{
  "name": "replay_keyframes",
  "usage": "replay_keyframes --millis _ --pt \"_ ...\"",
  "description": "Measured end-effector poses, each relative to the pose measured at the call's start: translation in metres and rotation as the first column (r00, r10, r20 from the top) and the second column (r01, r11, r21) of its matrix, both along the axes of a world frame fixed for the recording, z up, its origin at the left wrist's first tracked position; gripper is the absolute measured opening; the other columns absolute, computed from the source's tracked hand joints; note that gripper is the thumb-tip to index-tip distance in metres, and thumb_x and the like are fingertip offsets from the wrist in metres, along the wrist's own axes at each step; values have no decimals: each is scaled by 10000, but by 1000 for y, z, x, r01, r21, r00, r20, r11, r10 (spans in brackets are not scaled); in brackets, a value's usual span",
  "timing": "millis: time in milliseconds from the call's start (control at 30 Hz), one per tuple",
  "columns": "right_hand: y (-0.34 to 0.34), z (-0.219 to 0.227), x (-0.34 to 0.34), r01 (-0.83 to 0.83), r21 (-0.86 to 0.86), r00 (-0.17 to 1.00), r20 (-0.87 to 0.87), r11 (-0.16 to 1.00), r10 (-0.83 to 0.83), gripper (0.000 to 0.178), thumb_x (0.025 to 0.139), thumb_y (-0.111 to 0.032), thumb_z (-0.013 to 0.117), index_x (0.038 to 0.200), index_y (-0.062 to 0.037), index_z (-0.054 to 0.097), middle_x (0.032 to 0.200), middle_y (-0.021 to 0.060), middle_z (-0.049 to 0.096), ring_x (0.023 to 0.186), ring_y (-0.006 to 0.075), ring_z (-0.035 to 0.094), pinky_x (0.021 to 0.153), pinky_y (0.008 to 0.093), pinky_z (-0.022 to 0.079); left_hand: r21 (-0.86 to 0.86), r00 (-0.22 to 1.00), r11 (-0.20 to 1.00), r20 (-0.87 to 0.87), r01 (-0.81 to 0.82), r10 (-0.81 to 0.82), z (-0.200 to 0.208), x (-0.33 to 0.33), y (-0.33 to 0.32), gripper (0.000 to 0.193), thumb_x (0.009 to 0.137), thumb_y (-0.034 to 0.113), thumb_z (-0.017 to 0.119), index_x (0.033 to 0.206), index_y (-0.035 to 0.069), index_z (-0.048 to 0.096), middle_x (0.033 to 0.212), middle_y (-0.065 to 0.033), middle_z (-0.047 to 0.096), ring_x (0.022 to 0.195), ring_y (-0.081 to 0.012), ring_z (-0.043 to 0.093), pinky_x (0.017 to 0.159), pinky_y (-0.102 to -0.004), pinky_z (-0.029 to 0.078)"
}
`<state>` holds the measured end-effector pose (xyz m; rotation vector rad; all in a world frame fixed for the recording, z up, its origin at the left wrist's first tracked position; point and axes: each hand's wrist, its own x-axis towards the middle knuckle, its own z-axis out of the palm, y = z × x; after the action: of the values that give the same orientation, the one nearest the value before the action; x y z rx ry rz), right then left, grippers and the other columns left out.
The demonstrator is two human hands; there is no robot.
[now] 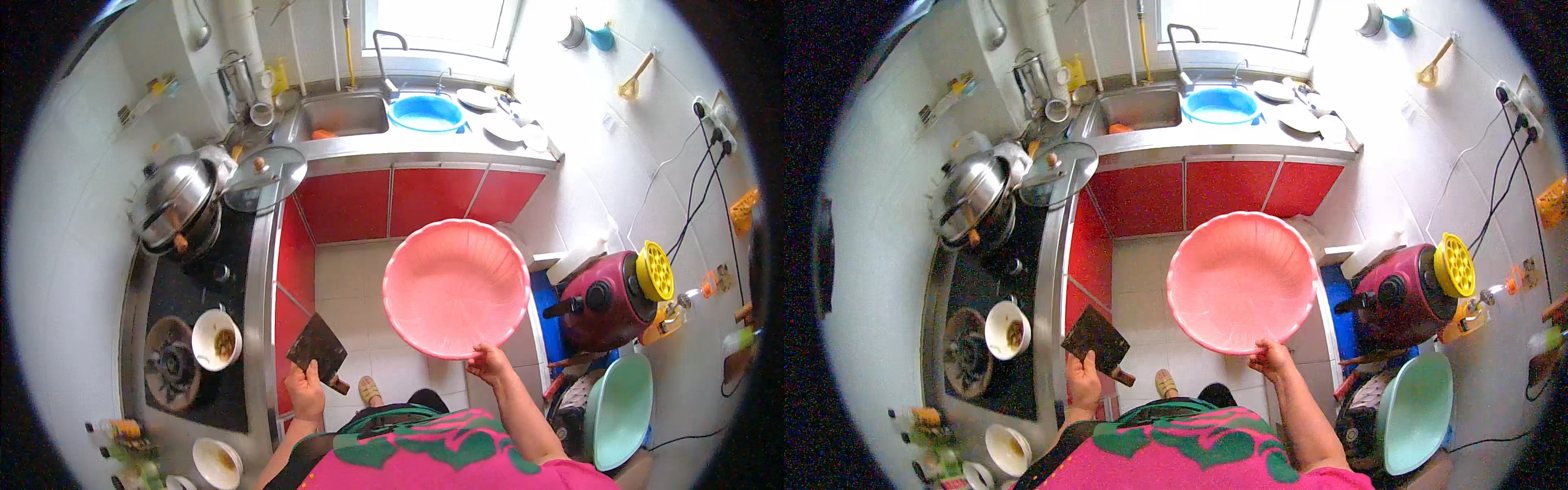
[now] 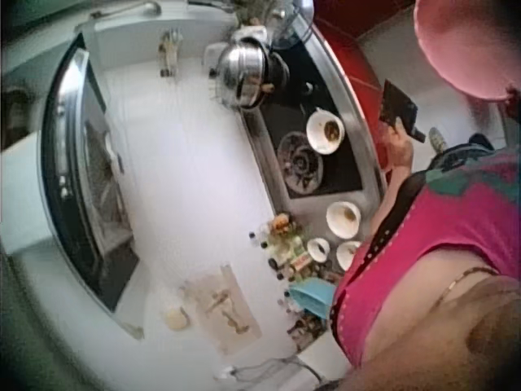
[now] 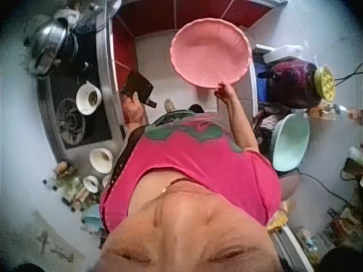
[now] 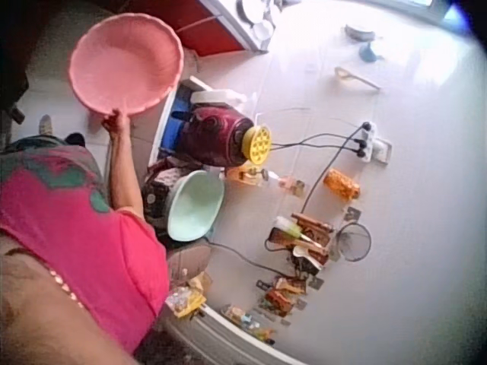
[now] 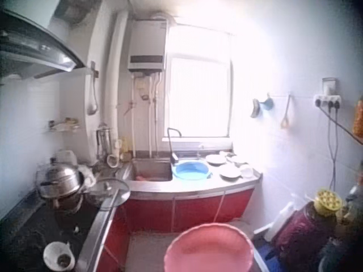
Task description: The person sits with a metal tray on their lap and uses a cleaver to slice small round fruits on a wooden cutting board. The person then transfers the cut pieces into a pink colander, carries it to the kitchen, and places it in the sink.
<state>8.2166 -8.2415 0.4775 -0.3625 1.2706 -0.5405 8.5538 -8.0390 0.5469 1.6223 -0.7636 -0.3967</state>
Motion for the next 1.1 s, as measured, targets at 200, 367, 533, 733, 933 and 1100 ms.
replay_keyframes --millis 200,367,533,733,933,1100 --pt "-47 16 23 131 -21 987 98 991 -128 105 791 -174 557 867 -106 534 684 49 584 574 172 571 623 384 506 -24 997 997 37 68 -67 22 39 -98 169 917 40 485 1061 -8 562 888 -82 659 798 -133 599 702 -298 486" --pt "-129 23 61 134 -65 975 185 989 -121 96 799 -187 562 856 -110 553 703 54 613 567 177 581 615 381 505 30 998 999 41 39 -40 13 69 -158 173 914 45 499 1065 -8 567 928 -83 661 857 -141 594 754 -299 472" --pt "-225 32 96 116 -115 955 285 987 -79 94 809 -194 568 848 -109 575 670 50 637 569 177 615 612 372 526 20 997 1000 83 -3 1 39 93 -225 159 911 65 513 1030 -20 574 925 -99 659 850 -144 596 756 -304 469" --pt "-338 73 140 -3 -172 956 290 985 53 100 812 -175 570 881 -103 552 713 54 626 551 169 594 563 324 506 23 989 997 132 -75 71 55 115 -292 140 916 72 504 997 -24 565 906 -106 653 828 -164 606 748 -310 472" --pt "-403 79 164 -21 -159 951 300 987 69 70 813 -192 573 840 -132 549 702 29 624 581 161 600 579 328 494 -45 991 993 62 -113 115 54 142 -354 154 923 98 511 1020 -11 560 928 -103 642 852 -176 596 760 -324 468" --pt "-440 94 183 41 -169 975 223 985 -2 84 820 -215 574 845 -137 556 689 27 616 586 160 593 592 332 490 -44 991 990 20 -134 135 38 169 -396 117 930 105 507 937 -6 542 877 -82 616 790 -155 557 703 -312 450"
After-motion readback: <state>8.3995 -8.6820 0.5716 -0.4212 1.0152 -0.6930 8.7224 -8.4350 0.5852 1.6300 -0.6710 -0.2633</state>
